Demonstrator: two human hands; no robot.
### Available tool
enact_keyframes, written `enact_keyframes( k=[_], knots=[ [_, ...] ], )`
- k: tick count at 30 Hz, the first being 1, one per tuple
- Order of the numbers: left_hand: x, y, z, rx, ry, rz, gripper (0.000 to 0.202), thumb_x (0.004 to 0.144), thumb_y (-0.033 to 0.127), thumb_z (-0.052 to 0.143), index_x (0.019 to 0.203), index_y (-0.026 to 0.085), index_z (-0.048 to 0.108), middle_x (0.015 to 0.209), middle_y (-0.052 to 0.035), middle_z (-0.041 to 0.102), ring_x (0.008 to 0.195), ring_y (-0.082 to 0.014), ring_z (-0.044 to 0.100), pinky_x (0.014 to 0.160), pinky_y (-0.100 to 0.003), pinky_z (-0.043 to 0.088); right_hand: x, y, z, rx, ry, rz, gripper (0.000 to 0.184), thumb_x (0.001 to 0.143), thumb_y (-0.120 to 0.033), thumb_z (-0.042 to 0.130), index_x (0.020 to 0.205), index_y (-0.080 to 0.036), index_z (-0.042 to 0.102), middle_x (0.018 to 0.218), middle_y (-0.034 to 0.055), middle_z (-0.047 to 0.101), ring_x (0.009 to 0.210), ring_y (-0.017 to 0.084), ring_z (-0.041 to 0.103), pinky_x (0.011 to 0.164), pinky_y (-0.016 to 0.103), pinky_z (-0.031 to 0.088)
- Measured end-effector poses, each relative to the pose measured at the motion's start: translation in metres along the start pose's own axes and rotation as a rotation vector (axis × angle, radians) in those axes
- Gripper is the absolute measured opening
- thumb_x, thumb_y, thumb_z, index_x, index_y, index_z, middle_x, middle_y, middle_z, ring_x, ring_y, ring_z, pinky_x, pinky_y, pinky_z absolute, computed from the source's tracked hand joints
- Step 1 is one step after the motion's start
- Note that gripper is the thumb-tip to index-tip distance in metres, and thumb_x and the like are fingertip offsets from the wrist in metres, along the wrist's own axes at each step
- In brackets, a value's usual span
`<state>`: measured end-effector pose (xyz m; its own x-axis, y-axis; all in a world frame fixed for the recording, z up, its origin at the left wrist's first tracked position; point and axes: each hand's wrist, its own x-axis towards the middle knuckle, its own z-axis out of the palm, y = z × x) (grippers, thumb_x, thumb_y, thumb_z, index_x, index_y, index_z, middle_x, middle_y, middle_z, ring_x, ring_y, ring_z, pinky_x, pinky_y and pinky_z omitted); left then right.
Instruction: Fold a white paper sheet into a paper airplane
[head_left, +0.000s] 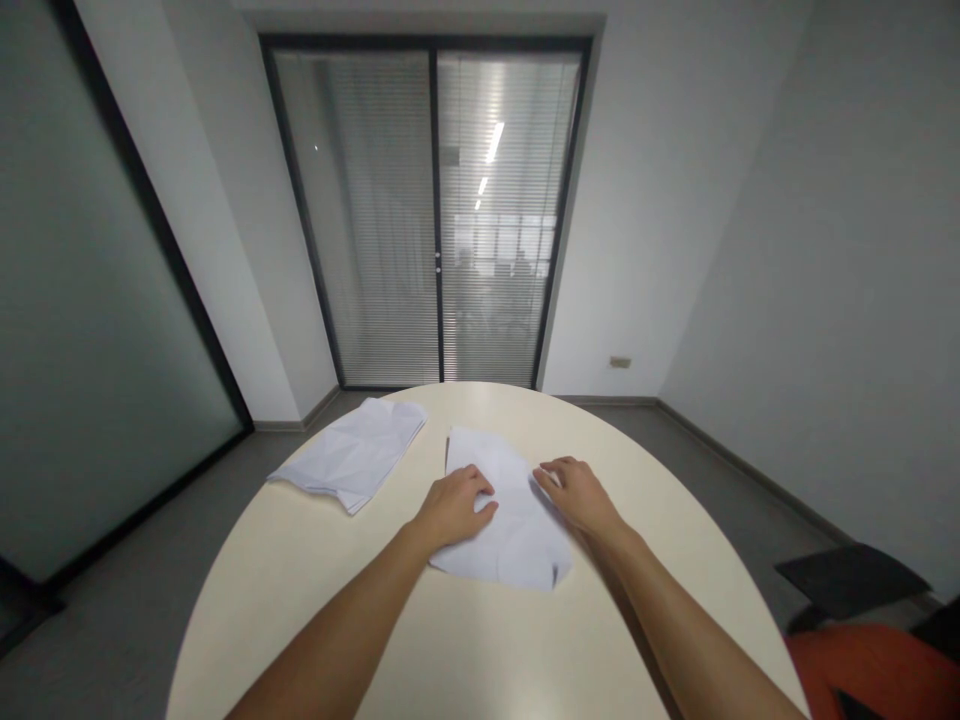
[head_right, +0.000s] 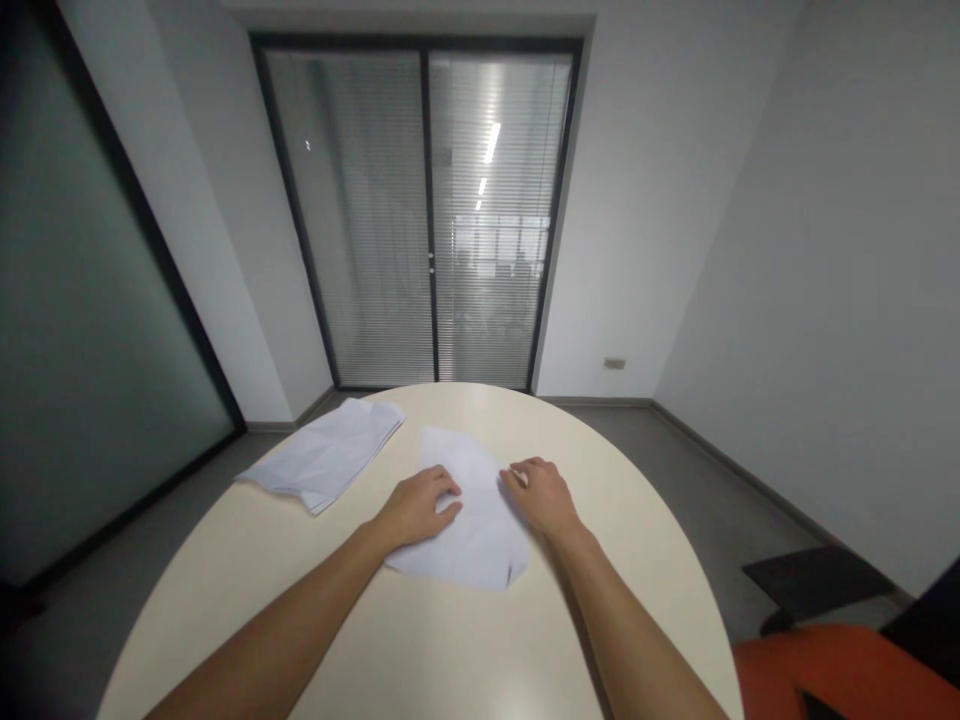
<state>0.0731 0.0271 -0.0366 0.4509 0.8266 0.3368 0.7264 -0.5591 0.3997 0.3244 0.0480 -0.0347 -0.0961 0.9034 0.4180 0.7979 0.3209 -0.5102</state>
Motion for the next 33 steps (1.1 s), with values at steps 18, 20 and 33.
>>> enact_keyframes(
  k=[18, 20, 33],
  knots=[
    [-0.01, 0.006, 0.01, 0.039, -0.251, 0.127, 0.064, 0.095, 0.054, 0.048, 0.153, 0.031, 0.031, 0.165, -0.0092, 0.009, 0.151, -0.0326, 0.004, 0.119, -0.061, 0.013, 0.002, -0.015, 0.01, 0.594, -0.134, -0.037, 0.04, 0.086, -0.038, 0.062, 0.125, -0.027, 0.061, 0.14, 0.008, 0.057, 0.126, 0.023, 0.055, 0.106, 0.043, 0.043],
    [-0.01, 0.007, 0.009, 0.039, -0.26, 0.133, 0.065, 0.095, 0.055, 0.048, 0.153, 0.03, 0.031, 0.164, -0.0102, 0.011, 0.151, -0.0323, 0.006, 0.119, -0.062, 0.013, 0.003, -0.015, 0.009, 0.664, -0.141, -0.052, 0.038, 0.084, -0.039, 0.065, 0.12, -0.026, 0.065, 0.143, 0.0086, 0.055, 0.129, 0.024, 0.054, 0.112, 0.045, 0.038],
    [-0.01, 0.011, 0.007, 0.022, -0.262, 0.146, 0.068, 0.092, 0.058, 0.052, 0.152, 0.034, 0.032, 0.164, -0.0081, 0.014, 0.15, -0.0345, 0.013, 0.118, -0.062, 0.015, 0.006, -0.007, 0.008, 0.44, -0.007, -0.15, 0.022, 0.089, -0.034, 0.056, 0.103, -0.023, 0.07, 0.112, 0.0081, 0.072, 0.115, 0.026, 0.062, 0.108, 0.049, 0.04]
  ],
)
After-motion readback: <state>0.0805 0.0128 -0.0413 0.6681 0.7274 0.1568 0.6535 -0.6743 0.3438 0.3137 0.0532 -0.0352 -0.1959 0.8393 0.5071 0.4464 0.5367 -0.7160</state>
